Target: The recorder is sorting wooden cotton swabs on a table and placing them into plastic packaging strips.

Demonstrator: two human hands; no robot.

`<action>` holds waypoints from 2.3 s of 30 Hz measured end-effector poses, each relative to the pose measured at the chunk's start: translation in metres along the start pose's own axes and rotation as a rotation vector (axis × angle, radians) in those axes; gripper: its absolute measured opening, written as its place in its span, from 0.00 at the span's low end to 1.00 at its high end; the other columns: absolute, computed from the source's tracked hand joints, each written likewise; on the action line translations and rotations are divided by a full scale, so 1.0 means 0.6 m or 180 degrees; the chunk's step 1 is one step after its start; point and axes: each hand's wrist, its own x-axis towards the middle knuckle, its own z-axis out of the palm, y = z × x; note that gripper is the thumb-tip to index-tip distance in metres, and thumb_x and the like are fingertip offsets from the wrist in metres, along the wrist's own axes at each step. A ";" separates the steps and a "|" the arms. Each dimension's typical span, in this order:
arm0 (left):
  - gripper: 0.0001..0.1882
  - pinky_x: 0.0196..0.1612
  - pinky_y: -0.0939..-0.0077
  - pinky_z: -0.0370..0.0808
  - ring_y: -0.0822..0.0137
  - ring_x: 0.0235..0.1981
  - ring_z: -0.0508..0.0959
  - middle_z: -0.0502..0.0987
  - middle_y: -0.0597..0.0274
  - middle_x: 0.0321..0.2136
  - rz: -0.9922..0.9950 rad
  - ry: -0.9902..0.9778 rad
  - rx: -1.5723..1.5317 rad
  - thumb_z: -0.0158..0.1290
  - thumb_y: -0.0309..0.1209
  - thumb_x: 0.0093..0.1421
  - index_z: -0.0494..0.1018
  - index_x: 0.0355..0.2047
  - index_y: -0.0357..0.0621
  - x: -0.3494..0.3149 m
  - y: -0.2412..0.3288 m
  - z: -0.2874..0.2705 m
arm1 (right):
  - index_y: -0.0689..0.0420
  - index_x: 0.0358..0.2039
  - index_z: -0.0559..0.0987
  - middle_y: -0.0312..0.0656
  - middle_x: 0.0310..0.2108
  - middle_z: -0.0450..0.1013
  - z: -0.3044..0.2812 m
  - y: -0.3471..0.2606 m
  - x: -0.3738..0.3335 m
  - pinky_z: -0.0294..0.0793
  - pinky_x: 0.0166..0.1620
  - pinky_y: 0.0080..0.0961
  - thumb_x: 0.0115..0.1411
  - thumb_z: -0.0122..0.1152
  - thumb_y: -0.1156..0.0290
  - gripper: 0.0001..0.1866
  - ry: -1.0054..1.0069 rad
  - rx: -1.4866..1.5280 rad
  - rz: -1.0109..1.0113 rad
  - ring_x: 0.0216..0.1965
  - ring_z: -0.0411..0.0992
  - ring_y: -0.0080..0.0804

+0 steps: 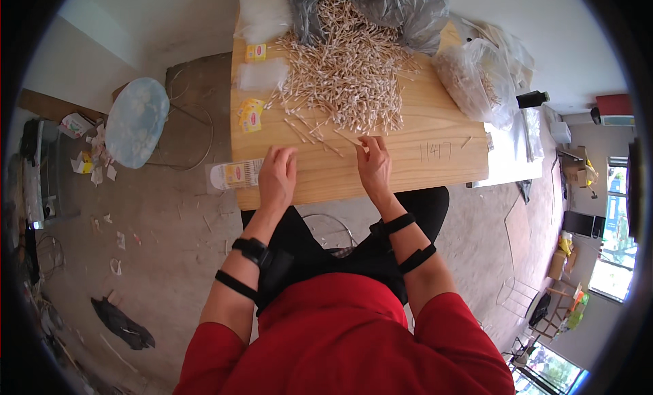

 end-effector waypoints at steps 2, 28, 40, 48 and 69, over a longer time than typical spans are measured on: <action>0.11 0.39 0.61 0.74 0.49 0.39 0.76 0.73 0.53 0.37 -0.0189 -0.0010 0.0007 0.55 0.21 0.58 0.74 0.42 0.41 0.017 0.004 0.010 | 0.54 0.37 0.78 0.43 0.34 0.74 0.002 -0.003 -0.012 0.74 0.32 0.38 0.58 0.62 0.71 0.06 -0.0303 0.0086 0.0005 0.30 0.76 0.45; 0.09 0.43 0.59 0.68 0.55 0.39 0.72 0.71 0.61 0.33 0.0426 -0.0173 0.0575 0.63 0.26 0.50 0.74 0.30 0.42 -0.032 0.027 0.053 | 0.58 0.30 0.78 0.44 0.31 0.72 -0.026 0.038 -0.022 0.73 0.33 0.39 0.53 0.66 0.74 0.05 -0.0708 0.0348 -0.0332 0.31 0.74 0.47; 0.08 0.45 0.60 0.66 0.55 0.40 0.70 0.71 0.62 0.33 0.0472 -0.0232 0.0379 0.62 0.28 0.50 0.74 0.29 0.46 -0.049 0.024 0.087 | 0.57 0.31 0.78 0.45 0.33 0.73 -0.013 0.034 0.007 0.74 0.35 0.41 0.54 0.63 0.73 0.04 -0.0885 0.0111 -0.0092 0.33 0.74 0.51; 0.08 0.45 0.59 0.65 0.56 0.41 0.70 0.71 0.63 0.33 0.0577 -0.0174 0.0389 0.62 0.30 0.51 0.74 0.30 0.47 -0.055 0.020 0.085 | 0.56 0.31 0.79 0.43 0.32 0.73 -0.047 0.056 -0.010 0.74 0.35 0.40 0.53 0.64 0.71 0.05 -0.1012 0.0352 -0.0230 0.33 0.75 0.48; 0.29 0.62 0.56 0.60 0.55 0.57 0.65 0.68 0.61 0.53 0.0972 -0.0668 0.1273 0.61 0.33 0.51 0.68 0.55 0.45 -0.064 0.018 0.087 | 0.55 0.36 0.78 0.45 0.37 0.73 0.016 -0.027 0.022 0.73 0.35 0.44 0.56 0.64 0.66 0.10 -0.0415 -0.0186 -0.0222 0.35 0.74 0.51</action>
